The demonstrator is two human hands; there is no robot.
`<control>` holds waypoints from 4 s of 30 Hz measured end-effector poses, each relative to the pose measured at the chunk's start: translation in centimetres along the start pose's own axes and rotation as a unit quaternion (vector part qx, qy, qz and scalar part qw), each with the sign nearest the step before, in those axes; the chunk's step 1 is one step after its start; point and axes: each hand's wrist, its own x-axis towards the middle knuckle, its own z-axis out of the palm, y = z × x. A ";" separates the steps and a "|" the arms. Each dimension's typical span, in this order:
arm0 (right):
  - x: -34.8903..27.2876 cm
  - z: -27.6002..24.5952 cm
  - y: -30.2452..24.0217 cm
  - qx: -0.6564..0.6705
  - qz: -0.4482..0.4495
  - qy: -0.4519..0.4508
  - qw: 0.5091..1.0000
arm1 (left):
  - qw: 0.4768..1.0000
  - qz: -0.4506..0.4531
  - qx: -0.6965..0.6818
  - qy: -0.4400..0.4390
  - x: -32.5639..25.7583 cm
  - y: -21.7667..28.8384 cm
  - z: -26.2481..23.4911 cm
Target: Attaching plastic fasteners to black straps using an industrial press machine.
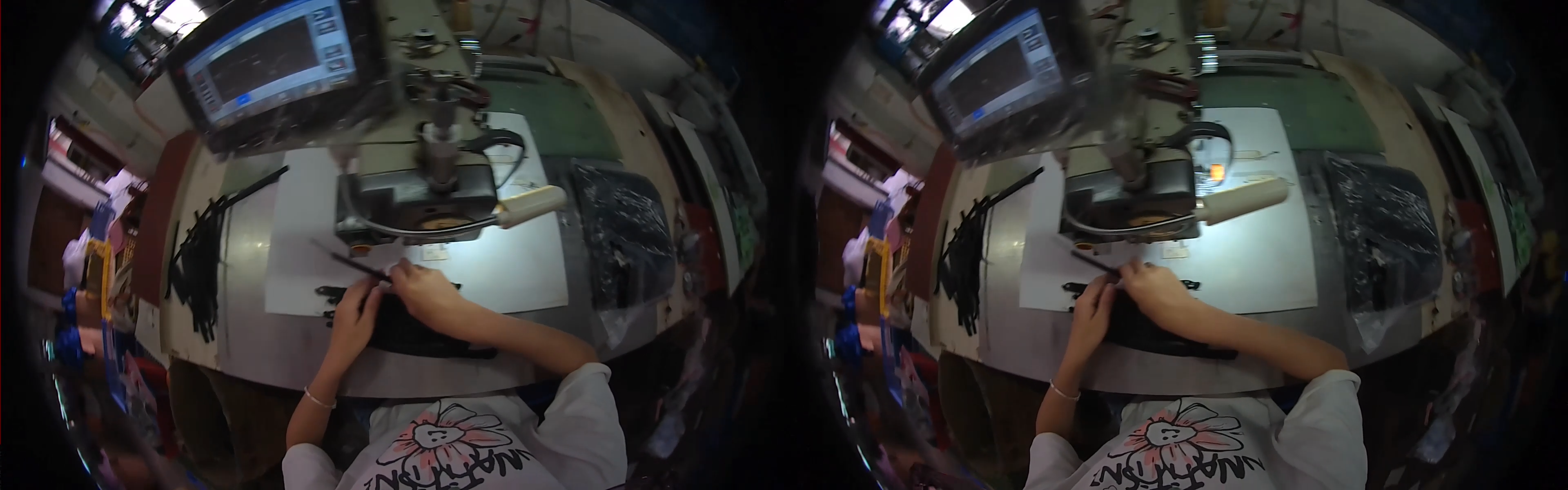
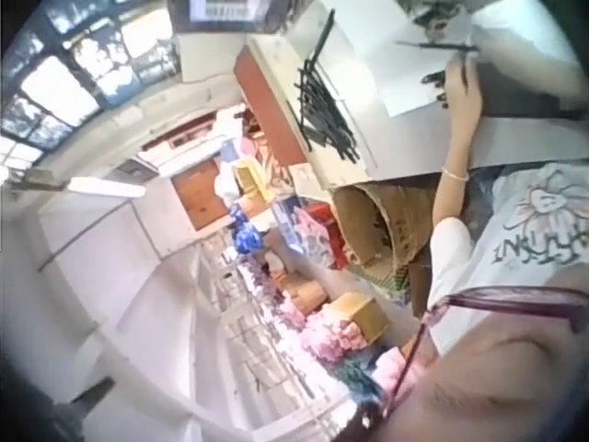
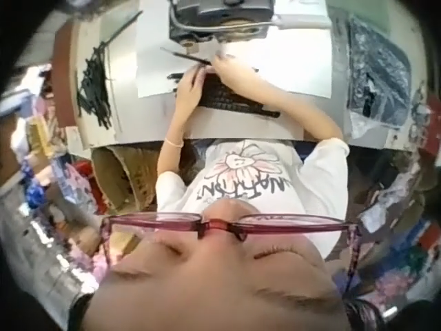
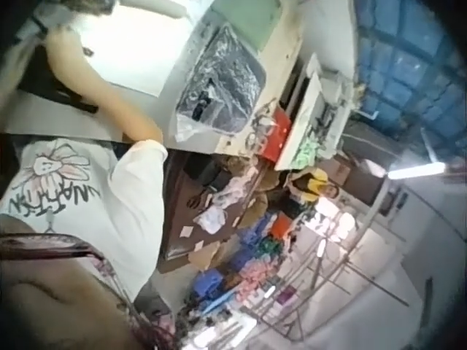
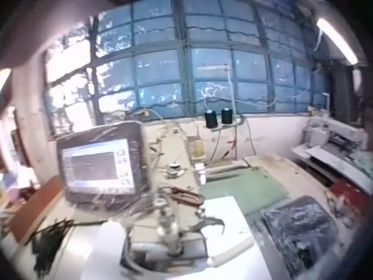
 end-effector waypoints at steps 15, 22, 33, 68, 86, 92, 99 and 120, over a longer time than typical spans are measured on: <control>-8.2 -2.7 2.3 0.095 -0.103 0.191 0.972 | 0.789 -0.100 -0.590 0.136 -1.1 3.7 -6.9; -21.3 -14.0 16.2 -0.231 0.455 0.191 0.839 | 1.000 -0.010 -0.016 -0.020 -0.6 2.8 -13.1; -18.0 -14.3 22.4 -0.314 0.482 0.206 0.792 | 0.850 0.008 0.447 -0.279 6.3 7.0 -1.9; -16.1 -15.4 11.9 -0.186 0.370 0.403 0.816 | 0.909 0.109 0.328 -0.233 5.3 3.0 -0.2; -4.2 -6.2 14.6 -0.178 0.145 0.184 0.956 | 0.952 0.135 0.274 -0.009 6.2 -3.2 -6.3; -4.6 -9.3 14.3 -0.057 0.151 0.127 0.979 | 0.955 0.146 0.260 -0.012 5.7 -4.1 -6.8; -5.7 -9.4 12.6 -0.057 0.025 0.202 0.977 | 0.957 0.127 0.260 0.012 5.6 -3.4 -6.3; -6.1 -3.9 6.3 0.554 0.202 0.131 0.797 | 0.904 -0.109 -0.359 -0.205 4.5 5.3 7.8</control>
